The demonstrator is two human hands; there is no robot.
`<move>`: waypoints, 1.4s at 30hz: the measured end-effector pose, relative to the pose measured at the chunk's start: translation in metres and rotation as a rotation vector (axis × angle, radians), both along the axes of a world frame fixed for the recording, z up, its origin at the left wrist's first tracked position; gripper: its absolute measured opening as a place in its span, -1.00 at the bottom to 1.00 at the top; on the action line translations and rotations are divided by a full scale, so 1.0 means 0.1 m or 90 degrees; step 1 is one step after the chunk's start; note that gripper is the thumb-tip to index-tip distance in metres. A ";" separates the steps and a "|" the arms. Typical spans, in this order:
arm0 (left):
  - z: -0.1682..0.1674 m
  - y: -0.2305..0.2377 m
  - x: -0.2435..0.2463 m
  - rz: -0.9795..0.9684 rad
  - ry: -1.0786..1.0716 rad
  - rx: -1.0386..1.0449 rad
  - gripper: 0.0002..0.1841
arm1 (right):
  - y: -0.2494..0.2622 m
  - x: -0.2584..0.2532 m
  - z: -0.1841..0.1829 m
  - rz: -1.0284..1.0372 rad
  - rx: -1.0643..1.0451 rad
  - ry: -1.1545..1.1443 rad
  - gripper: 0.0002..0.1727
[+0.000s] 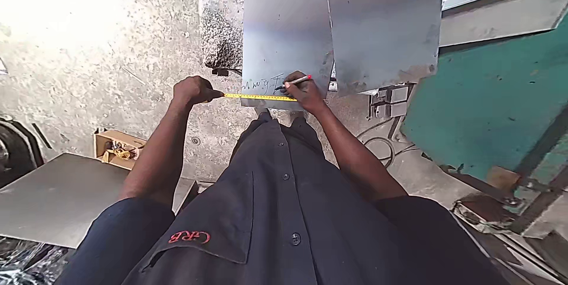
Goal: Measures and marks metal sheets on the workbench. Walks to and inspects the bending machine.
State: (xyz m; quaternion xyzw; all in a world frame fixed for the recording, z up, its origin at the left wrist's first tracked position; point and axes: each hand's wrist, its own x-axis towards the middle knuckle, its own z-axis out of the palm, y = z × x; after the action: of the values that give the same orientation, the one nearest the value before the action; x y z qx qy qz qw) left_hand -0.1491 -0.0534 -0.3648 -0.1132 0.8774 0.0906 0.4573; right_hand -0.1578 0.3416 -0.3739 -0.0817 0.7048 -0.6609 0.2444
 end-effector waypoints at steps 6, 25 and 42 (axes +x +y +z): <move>-0.03 -0.02 0.02 -0.002 -0.001 -0.001 -0.27 | -0.65 -0.03 -0.23 0.097 0.090 0.049 -0.77; -0.10 -0.05 0.06 -0.005 0.001 0.002 -0.27 | -0.72 -0.03 -0.21 0.184 0.185 0.129 -0.77; -0.04 -0.03 0.07 0.002 -0.001 0.008 -0.28 | -0.72 0.00 -0.25 0.166 0.154 0.136 -0.78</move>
State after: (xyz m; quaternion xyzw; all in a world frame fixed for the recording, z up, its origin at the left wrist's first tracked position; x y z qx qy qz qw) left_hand -0.1420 -0.0567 -0.3689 -0.1118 0.8763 0.0971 0.4584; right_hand -0.1576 0.2699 -0.3987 -0.2120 0.7843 -0.5219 0.2598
